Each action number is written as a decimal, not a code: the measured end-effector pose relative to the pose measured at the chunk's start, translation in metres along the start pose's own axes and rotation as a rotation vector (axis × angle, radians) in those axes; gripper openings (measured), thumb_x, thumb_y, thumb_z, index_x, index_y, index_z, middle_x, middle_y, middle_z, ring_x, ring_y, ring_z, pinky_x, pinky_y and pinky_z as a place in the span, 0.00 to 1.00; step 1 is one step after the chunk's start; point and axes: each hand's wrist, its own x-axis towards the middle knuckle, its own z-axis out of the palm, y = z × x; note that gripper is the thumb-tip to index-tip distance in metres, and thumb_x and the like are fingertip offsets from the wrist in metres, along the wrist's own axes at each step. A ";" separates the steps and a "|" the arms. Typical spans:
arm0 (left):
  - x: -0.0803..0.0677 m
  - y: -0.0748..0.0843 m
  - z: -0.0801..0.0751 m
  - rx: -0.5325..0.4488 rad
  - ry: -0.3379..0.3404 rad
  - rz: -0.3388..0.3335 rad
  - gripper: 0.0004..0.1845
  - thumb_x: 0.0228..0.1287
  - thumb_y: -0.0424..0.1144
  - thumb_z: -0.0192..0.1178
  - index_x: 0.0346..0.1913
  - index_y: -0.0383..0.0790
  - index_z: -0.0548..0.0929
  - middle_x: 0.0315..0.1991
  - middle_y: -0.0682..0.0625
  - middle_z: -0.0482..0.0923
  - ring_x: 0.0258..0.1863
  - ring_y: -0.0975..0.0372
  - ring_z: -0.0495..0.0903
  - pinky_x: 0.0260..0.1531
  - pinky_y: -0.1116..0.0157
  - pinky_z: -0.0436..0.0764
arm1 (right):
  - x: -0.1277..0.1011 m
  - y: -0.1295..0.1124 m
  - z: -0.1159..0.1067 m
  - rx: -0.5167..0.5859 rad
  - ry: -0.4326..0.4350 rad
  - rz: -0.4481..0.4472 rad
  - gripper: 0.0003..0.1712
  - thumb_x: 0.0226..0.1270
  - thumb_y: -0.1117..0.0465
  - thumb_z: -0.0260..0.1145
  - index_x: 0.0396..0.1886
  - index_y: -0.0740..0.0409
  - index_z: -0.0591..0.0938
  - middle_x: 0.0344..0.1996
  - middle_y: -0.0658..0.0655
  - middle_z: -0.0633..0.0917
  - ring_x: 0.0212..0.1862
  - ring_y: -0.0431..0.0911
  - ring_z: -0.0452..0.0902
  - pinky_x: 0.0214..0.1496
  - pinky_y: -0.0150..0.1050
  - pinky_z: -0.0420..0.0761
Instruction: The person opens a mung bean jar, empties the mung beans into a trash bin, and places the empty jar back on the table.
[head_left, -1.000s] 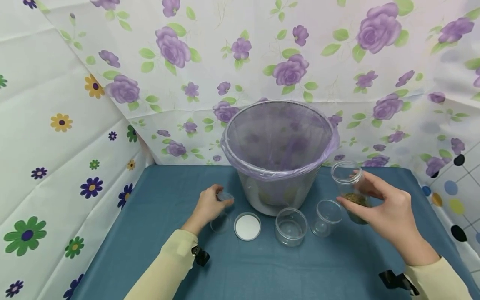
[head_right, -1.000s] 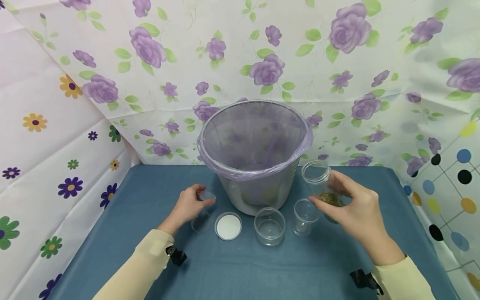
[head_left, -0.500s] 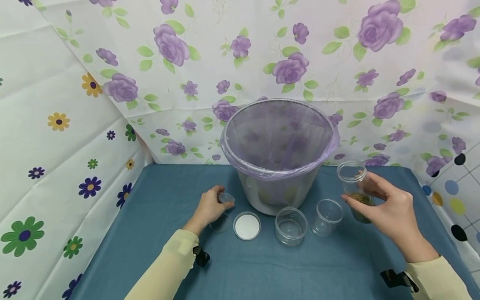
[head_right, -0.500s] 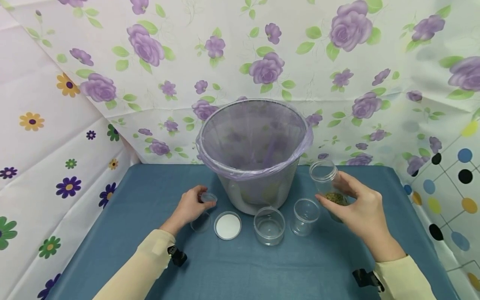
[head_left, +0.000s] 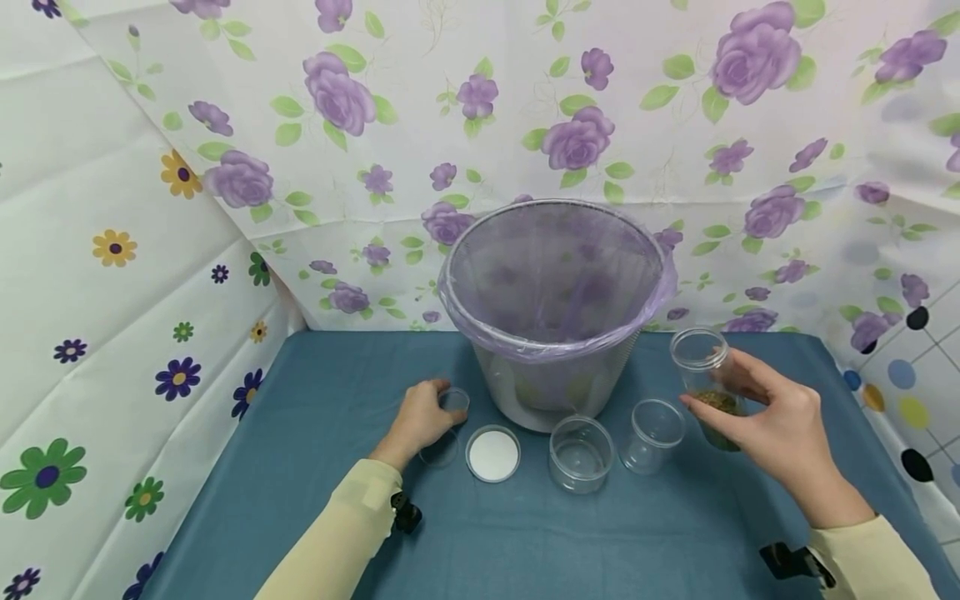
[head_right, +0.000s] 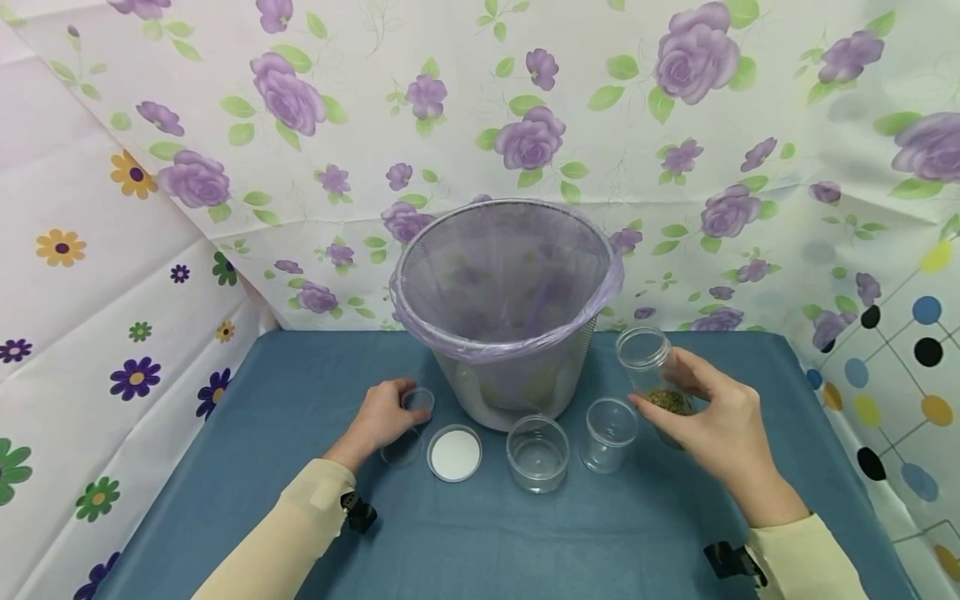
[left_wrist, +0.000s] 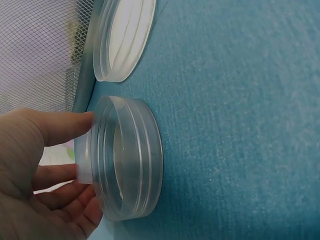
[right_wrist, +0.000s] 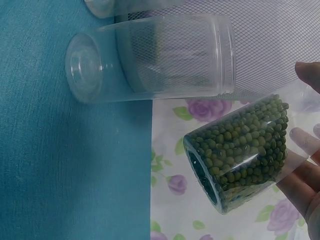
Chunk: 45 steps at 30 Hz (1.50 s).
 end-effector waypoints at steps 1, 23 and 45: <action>0.000 0.000 0.000 0.012 0.005 0.006 0.34 0.51 0.47 0.70 0.60 0.35 0.75 0.56 0.41 0.77 0.56 0.49 0.76 0.51 0.52 0.77 | 0.000 0.000 0.000 0.002 -0.001 0.001 0.44 0.33 0.55 0.82 0.58 0.40 0.78 0.34 0.49 0.85 0.36 0.13 0.71 0.40 0.09 0.68; -0.006 0.010 -0.025 -0.001 0.099 -0.018 0.28 0.55 0.49 0.66 0.56 0.38 0.78 0.54 0.41 0.77 0.53 0.49 0.77 0.47 0.51 0.79 | 0.011 -0.008 -0.013 0.025 0.075 -0.056 0.42 0.27 0.61 0.84 0.53 0.46 0.81 0.31 0.55 0.86 0.36 0.14 0.73 0.42 0.10 0.68; -0.018 0.109 -0.139 -0.265 0.531 0.203 0.22 0.64 0.58 0.54 0.48 0.48 0.84 0.36 0.54 0.85 0.33 0.66 0.82 0.31 0.63 0.81 | 0.061 -0.014 -0.048 0.219 0.121 0.014 0.26 0.43 0.73 0.75 0.47 0.59 0.82 0.43 0.49 0.87 0.35 0.26 0.82 0.35 0.16 0.76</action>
